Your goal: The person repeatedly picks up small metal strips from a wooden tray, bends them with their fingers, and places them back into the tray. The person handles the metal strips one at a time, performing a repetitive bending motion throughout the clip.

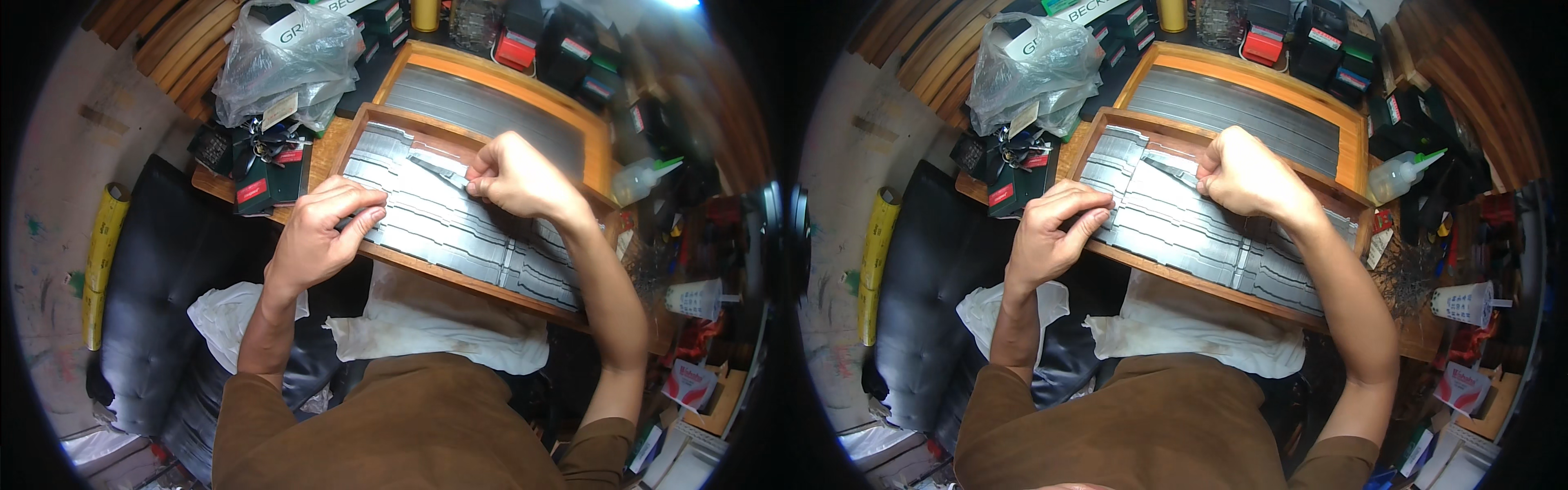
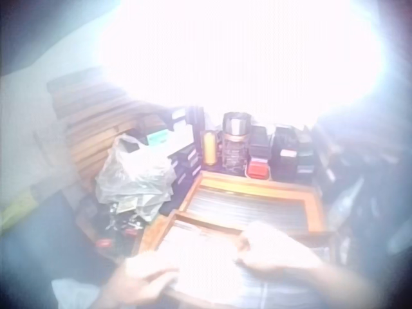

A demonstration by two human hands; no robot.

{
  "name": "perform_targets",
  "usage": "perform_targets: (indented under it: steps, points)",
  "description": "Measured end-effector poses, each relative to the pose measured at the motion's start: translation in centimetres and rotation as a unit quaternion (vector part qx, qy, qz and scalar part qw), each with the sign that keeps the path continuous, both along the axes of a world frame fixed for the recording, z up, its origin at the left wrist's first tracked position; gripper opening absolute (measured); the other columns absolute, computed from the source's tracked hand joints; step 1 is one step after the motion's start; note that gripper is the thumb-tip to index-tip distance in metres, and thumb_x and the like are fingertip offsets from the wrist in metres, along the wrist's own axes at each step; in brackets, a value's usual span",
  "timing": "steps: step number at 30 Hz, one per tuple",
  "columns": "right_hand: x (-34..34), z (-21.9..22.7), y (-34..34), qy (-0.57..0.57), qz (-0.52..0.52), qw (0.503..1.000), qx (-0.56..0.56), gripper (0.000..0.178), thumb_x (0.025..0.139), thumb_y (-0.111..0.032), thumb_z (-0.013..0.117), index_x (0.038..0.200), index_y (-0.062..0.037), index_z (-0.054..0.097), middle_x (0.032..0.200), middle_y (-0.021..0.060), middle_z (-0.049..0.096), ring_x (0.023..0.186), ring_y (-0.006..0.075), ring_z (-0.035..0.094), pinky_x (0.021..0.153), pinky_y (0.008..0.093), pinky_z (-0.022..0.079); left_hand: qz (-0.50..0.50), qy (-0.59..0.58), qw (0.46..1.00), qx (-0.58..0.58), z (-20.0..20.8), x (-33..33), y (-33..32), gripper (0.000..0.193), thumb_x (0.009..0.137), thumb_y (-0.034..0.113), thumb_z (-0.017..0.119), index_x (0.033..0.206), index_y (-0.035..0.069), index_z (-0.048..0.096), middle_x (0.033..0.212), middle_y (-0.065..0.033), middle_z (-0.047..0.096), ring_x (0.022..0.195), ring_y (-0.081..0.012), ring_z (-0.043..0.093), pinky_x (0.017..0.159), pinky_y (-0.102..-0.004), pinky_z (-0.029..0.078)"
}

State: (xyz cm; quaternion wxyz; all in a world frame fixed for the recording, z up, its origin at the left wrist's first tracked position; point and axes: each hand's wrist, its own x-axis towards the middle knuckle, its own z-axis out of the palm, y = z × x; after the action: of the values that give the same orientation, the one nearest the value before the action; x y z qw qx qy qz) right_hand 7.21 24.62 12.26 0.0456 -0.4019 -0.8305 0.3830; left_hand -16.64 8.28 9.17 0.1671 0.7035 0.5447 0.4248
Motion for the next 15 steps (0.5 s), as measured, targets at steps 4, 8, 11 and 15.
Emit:
perform_targets:
  steps: [4, 8, 11, 15]
  points:
    - [-1.0, 0.3, 0.1, 0.003, -0.004, 1.0, -0.028, 0.015, 0.084, -0.005, 0.073, 0.095, 0.0029, 0.079, 0.086, 0.0228, 0.076, 0.085, 0.0253, 0.074, 0.082, 0.0382, 0.057, -0.018, 0.067, 0.997, -0.021, 0.1, -0.2, -0.3, 0.017, 0.087, 0.001, 0.075, 0.104, -0.005, 0.075, 0.094, -0.0163, 0.075, 0.091, -0.0271, 0.071, 0.081, -0.0342, 0.055]
    - [-1.9, -0.6, 0.2, 0.021, -0.005, 0.999, -0.029, 0.015, 0.086, -0.005, 0.072, 0.096, 0.0039, 0.079, 0.088, 0.0234, 0.076, 0.086, 0.0249, 0.074, 0.083, 0.0381, 0.057, -0.01, 0.059, 0.998, -0.02, 0.2, -0.3, -0.4, 0.017, 0.088, 0.001, 0.075, 0.104, -0.005, 0.075, 0.093, -0.0166, 0.075, 0.089, -0.0273, 0.071, 0.081, -0.0341, 0.055]
    - [-1.9, -1.1, 0.1, 0.038, -0.007, 0.999, -0.028, 0.015, 0.087, -0.004, 0.07, 0.097, 0.0044, 0.078, 0.088, 0.0234, 0.076, 0.086, 0.0244, 0.074, 0.084, 0.0384, 0.057, 0.021, 0.025, 0.999, -0.026, 0.0, -0.6, 0.0, 0.015, 0.092, 0.003, 0.072, 0.106, -0.005, 0.075, 0.096, -0.0155, 0.075, 0.087, -0.0234, 0.072, 0.08, -0.0323, 0.055]
    - [-1.5, -0.9, -0.4, 0.061, -0.027, 0.998, -0.01, 0.016, 0.088, -0.003, 0.069, 0.099, 0.0053, 0.077, 0.088, 0.0228, 0.076, 0.087, 0.0236, 0.075, 0.085, 0.0387, 0.057, 0.116, -0.121, 0.986, -0.023, 0.4, -0.9, 2.3, 0.023, 0.097, 0.008, 0.07, 0.116, -0.004, 0.071, 0.104, -0.0141, 0.077, 0.096, -0.016, 0.072, 0.086, -0.0287, 0.056]
